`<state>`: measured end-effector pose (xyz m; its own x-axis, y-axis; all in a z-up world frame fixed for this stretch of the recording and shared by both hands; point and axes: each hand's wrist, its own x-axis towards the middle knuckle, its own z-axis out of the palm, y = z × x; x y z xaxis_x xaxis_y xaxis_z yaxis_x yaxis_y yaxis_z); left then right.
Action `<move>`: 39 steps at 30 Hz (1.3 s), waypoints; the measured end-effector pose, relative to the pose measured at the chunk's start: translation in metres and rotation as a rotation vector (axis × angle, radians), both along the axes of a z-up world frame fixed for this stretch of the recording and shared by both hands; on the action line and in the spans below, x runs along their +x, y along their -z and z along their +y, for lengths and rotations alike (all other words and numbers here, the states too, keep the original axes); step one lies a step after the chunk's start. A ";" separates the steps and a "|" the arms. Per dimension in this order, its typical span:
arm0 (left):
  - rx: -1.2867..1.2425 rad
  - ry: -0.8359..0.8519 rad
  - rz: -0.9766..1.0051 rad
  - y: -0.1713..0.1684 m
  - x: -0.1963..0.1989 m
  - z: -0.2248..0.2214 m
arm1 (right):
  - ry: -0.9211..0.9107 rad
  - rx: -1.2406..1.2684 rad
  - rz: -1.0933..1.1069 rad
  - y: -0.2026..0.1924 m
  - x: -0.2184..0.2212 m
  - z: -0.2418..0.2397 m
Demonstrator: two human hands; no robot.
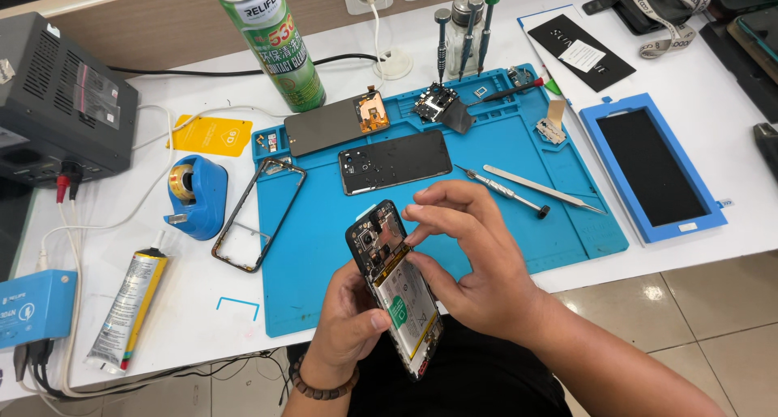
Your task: The person assembles a smartphone by aligning and pressing the screen assembly onto the chassis, then detaches and reattaches the battery connector ribbon cable. They repeatedly check the fit of the screen and handle the internal components on a blue work mat.
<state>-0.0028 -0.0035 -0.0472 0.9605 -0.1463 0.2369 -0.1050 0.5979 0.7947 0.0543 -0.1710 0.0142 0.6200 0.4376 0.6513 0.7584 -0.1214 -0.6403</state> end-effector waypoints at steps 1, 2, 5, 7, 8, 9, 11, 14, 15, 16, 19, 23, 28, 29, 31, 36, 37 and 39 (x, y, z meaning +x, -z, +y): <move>0.000 0.002 -0.003 0.000 0.000 0.000 | 0.002 0.000 -0.003 0.000 0.000 0.000; -0.010 0.001 0.002 0.000 0.000 -0.001 | -0.006 0.011 0.009 0.000 0.000 0.000; -0.014 -0.010 0.009 0.004 -0.001 0.000 | -0.020 0.037 0.024 -0.003 -0.001 0.001; -0.011 -0.015 0.013 0.004 -0.001 0.000 | -0.021 0.050 0.030 -0.004 0.000 0.001; -0.016 -0.011 0.014 0.003 0.000 -0.001 | -0.025 0.038 0.028 -0.004 0.000 0.000; -0.019 -0.010 0.014 0.001 -0.001 -0.001 | -0.031 0.026 0.026 -0.004 0.000 0.000; -0.046 0.011 0.037 0.000 -0.002 -0.001 | -0.067 0.032 0.074 -0.004 0.005 -0.001; -0.042 0.041 0.063 -0.004 -0.001 -0.001 | -0.145 0.050 0.176 -0.008 0.012 -0.003; -0.011 0.046 0.064 -0.006 -0.001 -0.001 | -0.192 0.060 0.228 -0.009 0.014 -0.004; -0.010 0.051 0.063 -0.005 0.000 -0.001 | -0.188 0.061 0.226 -0.010 0.016 -0.005; -0.013 0.049 0.107 -0.005 -0.001 -0.002 | -0.227 0.060 0.324 -0.012 0.019 -0.006; 0.040 0.051 0.096 -0.006 0.000 -0.003 | -0.246 0.065 0.400 -0.011 0.023 -0.008; 0.107 0.046 0.140 -0.015 0.002 -0.008 | -0.274 0.157 0.468 -0.007 0.026 -0.013; 0.131 0.043 0.146 -0.016 0.003 -0.009 | -0.289 0.187 0.489 -0.006 0.026 -0.015; 0.157 0.046 0.150 -0.018 0.005 -0.011 | -0.300 0.221 0.508 -0.005 0.027 -0.018; 0.093 0.084 0.141 -0.014 0.005 -0.016 | -0.335 0.373 0.495 0.002 0.025 -0.022; 0.094 0.086 0.141 -0.015 0.005 -0.017 | -0.333 0.374 0.495 0.004 0.021 -0.024; 0.070 0.075 0.127 -0.019 0.005 -0.018 | -0.240 0.382 0.384 0.009 0.014 -0.026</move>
<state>0.0024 -0.0213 -0.0280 0.9678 -0.2307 0.1009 0.0419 0.5427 0.8389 0.0682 -0.1966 0.0057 0.7550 0.3734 0.5390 0.4419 0.3176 -0.8390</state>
